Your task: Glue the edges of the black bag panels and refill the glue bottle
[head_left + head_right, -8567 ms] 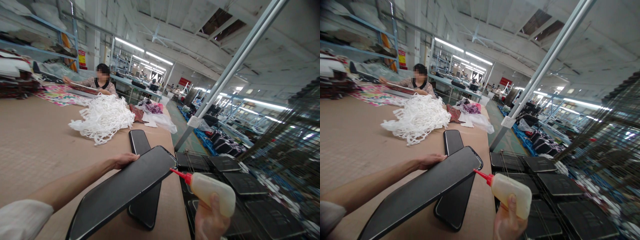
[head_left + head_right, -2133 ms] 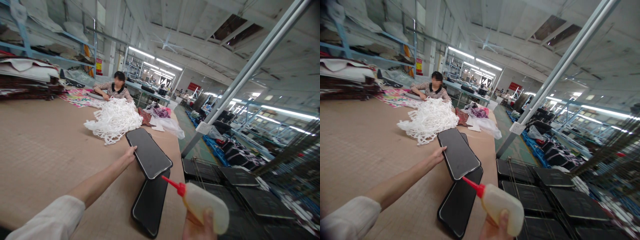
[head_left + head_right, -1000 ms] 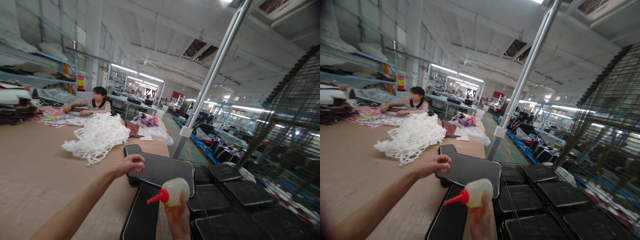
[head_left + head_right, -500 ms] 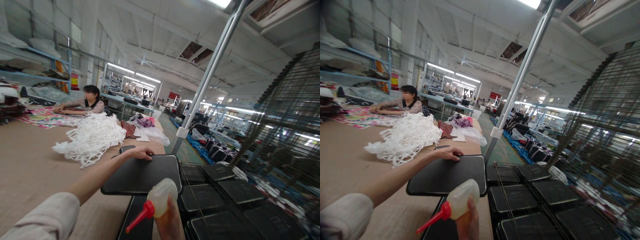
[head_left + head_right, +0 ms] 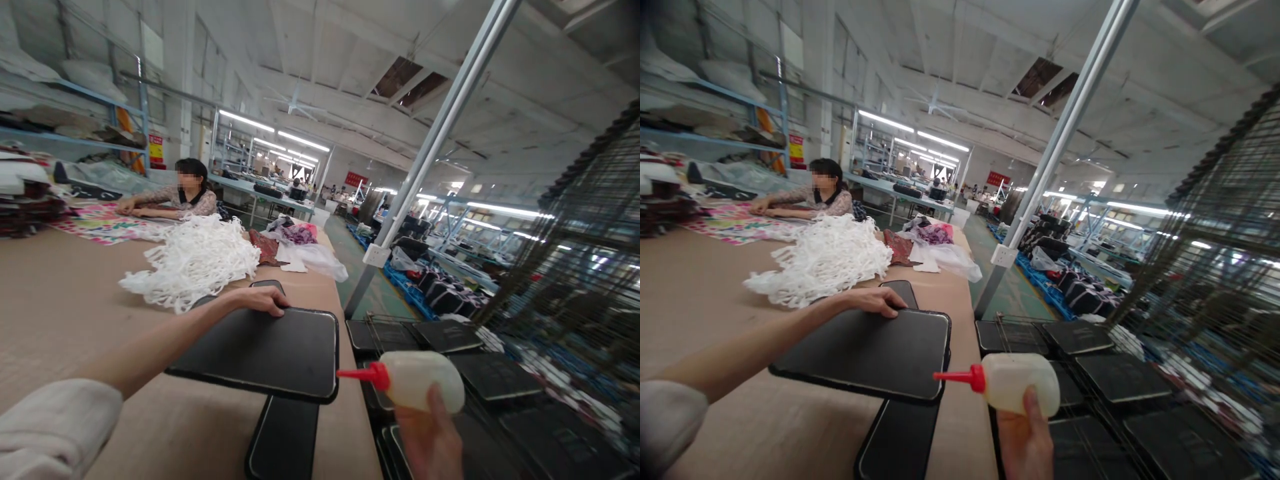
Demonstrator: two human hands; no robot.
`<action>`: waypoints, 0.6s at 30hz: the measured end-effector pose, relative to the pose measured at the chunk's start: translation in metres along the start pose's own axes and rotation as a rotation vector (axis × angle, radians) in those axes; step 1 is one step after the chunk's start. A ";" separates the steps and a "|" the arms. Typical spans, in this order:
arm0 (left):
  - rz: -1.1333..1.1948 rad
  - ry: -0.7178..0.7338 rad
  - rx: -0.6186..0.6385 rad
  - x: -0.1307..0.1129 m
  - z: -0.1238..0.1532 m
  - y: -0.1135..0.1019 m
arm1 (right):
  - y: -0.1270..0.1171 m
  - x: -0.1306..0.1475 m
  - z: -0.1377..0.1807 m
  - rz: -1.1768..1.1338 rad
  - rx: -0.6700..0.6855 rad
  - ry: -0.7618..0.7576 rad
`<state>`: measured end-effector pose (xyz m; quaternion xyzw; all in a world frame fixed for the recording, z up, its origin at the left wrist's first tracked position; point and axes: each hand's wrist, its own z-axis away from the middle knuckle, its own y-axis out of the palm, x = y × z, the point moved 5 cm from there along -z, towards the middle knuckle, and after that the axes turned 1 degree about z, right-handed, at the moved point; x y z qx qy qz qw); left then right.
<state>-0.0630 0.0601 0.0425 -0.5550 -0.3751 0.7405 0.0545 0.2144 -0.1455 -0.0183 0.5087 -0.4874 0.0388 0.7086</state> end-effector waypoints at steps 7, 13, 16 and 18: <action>0.017 -0.044 0.150 -0.021 0.014 0.012 | 0.029 0.033 -0.013 0.231 0.064 -0.254; 0.043 -0.077 0.154 -0.021 0.017 0.010 | 0.035 0.030 -0.013 0.304 0.169 -0.221; 0.041 -0.083 0.165 -0.020 0.017 0.010 | 0.032 0.028 -0.012 0.300 0.171 -0.197; 0.040 -0.084 0.174 -0.021 0.018 0.011 | 0.029 0.027 -0.010 0.309 0.167 -0.185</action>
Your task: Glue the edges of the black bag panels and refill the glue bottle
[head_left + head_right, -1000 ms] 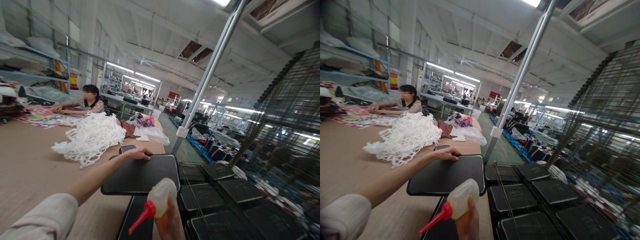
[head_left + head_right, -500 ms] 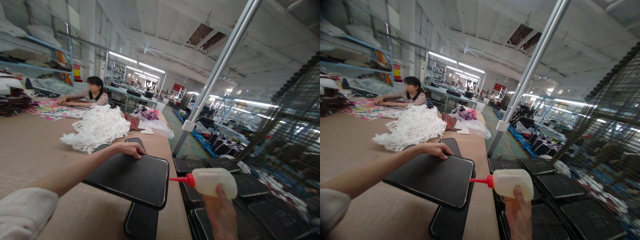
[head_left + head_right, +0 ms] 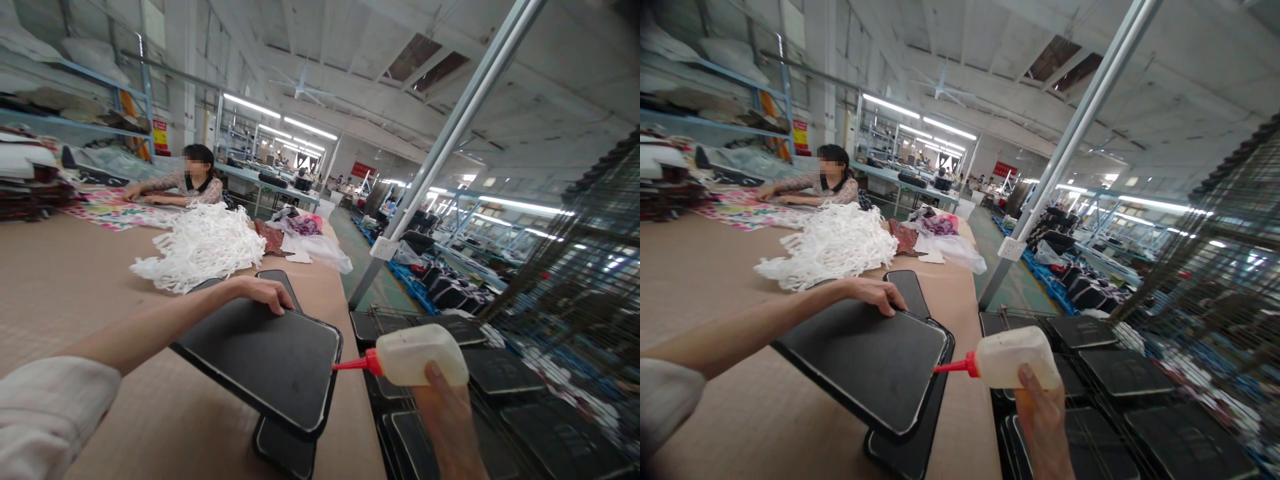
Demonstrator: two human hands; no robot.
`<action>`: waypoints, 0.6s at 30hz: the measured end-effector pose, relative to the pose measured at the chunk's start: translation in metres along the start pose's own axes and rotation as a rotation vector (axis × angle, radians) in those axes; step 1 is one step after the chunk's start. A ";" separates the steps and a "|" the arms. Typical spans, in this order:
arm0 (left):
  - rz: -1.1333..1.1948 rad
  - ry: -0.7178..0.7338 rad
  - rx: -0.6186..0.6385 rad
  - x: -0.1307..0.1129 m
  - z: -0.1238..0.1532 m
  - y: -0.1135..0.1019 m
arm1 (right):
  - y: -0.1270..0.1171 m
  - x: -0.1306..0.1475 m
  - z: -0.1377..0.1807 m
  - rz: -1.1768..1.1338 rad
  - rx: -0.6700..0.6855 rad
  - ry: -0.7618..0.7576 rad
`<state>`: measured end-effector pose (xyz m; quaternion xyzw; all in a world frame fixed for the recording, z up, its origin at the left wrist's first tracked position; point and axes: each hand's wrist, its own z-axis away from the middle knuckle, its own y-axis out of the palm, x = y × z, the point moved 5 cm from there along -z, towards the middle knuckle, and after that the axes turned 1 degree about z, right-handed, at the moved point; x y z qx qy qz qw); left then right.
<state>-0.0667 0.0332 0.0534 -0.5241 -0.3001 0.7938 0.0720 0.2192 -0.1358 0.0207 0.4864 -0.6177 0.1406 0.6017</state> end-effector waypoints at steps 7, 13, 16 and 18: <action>0.030 -0.054 -0.048 0.005 0.000 0.000 | -0.009 -0.009 0.006 0.018 0.056 0.059; 0.057 -0.052 -0.037 0.012 -0.001 0.001 | -0.007 -0.006 0.019 0.032 0.029 0.080; 0.071 -0.053 -0.039 0.015 0.000 0.002 | 0.001 -0.001 0.027 0.058 0.064 0.065; 0.081 -0.055 -0.045 0.017 0.000 0.002 | 0.006 0.001 0.031 0.039 0.102 0.056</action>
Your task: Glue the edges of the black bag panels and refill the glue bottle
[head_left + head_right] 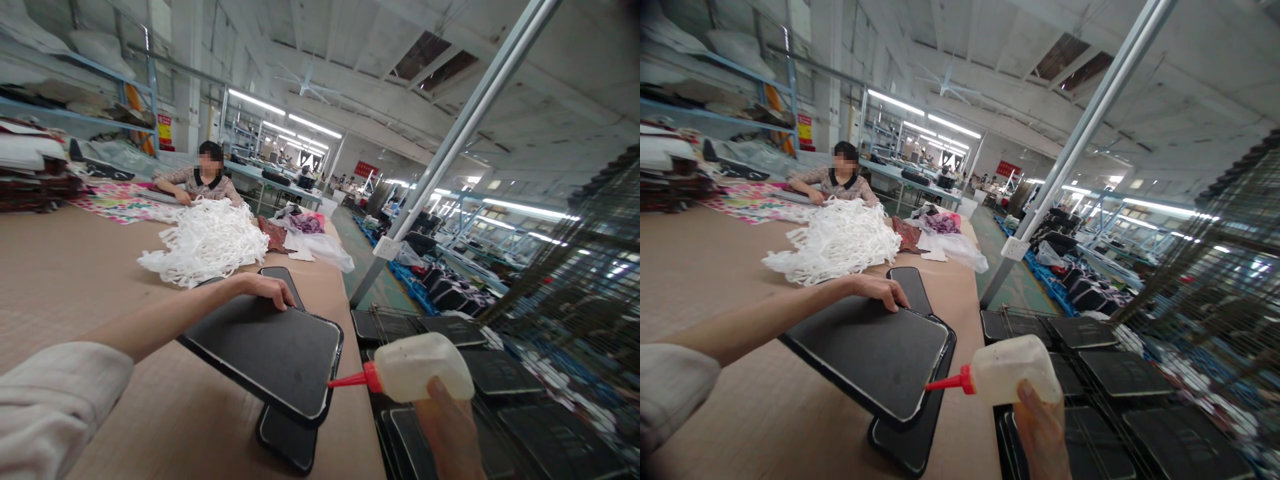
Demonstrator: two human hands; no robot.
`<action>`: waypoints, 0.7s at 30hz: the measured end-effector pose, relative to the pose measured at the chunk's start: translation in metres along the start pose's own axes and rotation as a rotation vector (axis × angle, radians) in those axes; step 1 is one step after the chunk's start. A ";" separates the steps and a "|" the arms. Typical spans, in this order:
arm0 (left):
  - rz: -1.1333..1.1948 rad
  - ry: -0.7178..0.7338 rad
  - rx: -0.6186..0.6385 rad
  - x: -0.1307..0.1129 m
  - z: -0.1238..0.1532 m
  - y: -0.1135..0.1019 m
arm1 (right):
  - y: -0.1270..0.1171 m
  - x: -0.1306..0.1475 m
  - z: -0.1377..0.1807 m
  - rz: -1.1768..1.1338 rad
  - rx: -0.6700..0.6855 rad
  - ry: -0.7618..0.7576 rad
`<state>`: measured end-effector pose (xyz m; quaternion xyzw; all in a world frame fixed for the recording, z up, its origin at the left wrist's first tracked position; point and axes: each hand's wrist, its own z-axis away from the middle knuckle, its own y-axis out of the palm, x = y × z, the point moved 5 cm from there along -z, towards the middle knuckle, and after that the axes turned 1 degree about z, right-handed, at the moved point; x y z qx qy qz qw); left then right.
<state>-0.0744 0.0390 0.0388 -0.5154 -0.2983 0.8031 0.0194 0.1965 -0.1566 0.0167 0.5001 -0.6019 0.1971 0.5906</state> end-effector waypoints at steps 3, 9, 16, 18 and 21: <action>0.020 0.003 -0.007 0.002 0.000 -0.001 | 0.001 0.001 0.003 0.004 -0.002 0.003; 0.018 0.021 -0.011 0.001 0.002 0.000 | 0.002 0.001 0.010 0.047 -0.022 -0.032; 0.044 0.001 -0.005 0.004 0.004 0.002 | 0.002 0.000 0.011 0.072 -0.024 -0.072; 0.045 0.004 -0.007 0.006 0.003 0.001 | 0.000 -0.002 0.011 0.060 -0.029 -0.067; 0.051 -0.003 -0.012 0.010 0.003 0.000 | -0.003 -0.007 0.011 0.048 -0.019 -0.042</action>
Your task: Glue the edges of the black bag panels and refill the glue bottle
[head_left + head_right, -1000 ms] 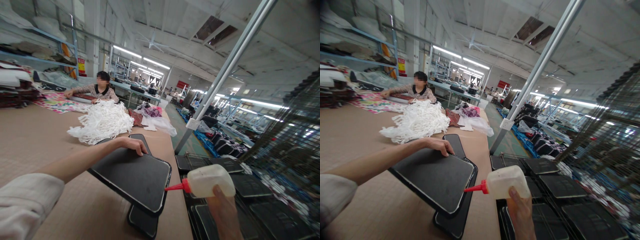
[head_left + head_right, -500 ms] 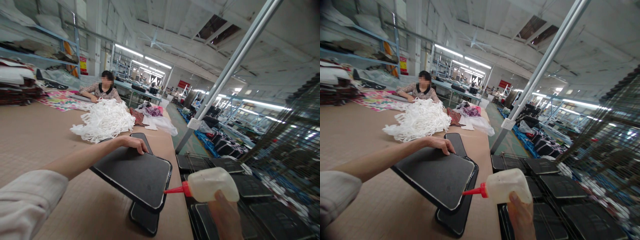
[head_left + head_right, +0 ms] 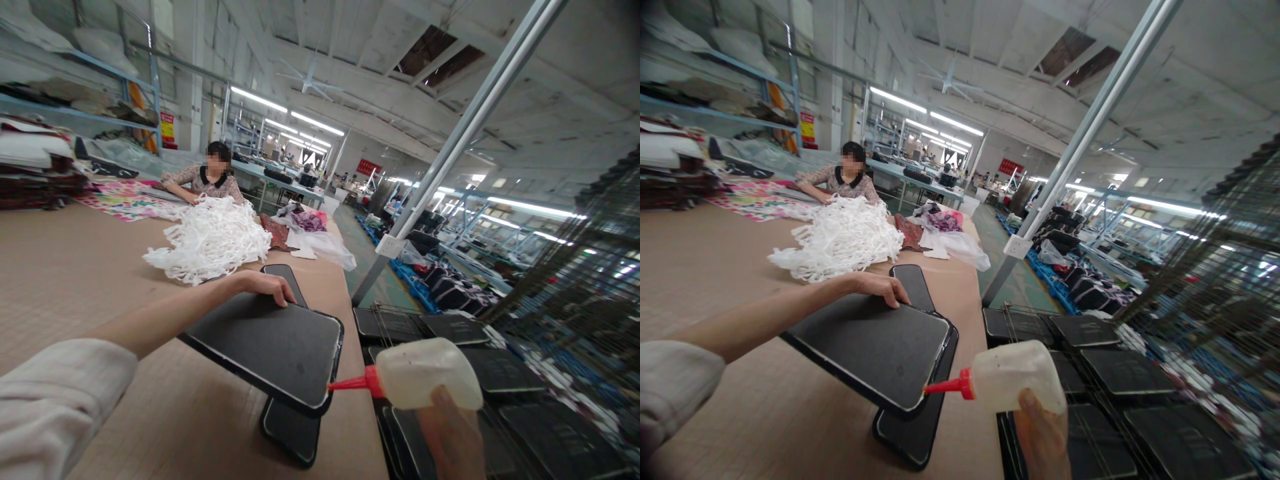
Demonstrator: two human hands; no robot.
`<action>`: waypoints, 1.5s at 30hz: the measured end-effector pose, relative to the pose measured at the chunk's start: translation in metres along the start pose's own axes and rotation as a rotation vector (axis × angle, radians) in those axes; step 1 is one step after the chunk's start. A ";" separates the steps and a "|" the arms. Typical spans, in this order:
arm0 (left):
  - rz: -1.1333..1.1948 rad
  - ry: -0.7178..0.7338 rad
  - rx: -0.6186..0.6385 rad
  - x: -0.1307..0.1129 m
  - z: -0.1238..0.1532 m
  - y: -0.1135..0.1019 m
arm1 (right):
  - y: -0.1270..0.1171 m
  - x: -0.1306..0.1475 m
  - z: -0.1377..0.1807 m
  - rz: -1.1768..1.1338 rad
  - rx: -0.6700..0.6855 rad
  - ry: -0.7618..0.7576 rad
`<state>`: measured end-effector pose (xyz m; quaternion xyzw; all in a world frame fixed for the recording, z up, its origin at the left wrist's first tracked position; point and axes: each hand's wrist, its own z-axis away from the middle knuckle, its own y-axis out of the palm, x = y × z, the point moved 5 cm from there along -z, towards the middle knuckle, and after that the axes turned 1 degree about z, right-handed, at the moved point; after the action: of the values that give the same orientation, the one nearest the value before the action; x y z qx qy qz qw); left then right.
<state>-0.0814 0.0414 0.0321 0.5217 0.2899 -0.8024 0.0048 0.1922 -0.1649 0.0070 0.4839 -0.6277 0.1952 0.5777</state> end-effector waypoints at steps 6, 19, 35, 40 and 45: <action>0.020 0.002 -0.012 0.003 0.002 0.001 | -0.013 -0.009 -0.001 -0.008 -0.019 0.057; 0.118 0.010 -0.127 0.026 0.010 0.001 | -0.047 -0.020 0.017 0.222 -0.317 -0.213; 0.496 -0.031 -0.173 0.056 0.004 0.021 | -0.040 -0.025 0.025 0.177 -0.405 -0.296; 0.537 -0.011 -0.170 0.063 0.001 0.030 | -0.035 -0.026 0.026 0.063 -0.477 -0.306; 0.614 -0.025 -0.189 0.068 -0.004 0.038 | -0.031 -0.031 0.027 -0.017 -0.473 -0.313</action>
<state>-0.0969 0.0317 -0.0433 0.5719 0.1921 -0.7394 0.2988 0.1996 -0.1887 -0.0380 0.3650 -0.7333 -0.0388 0.5723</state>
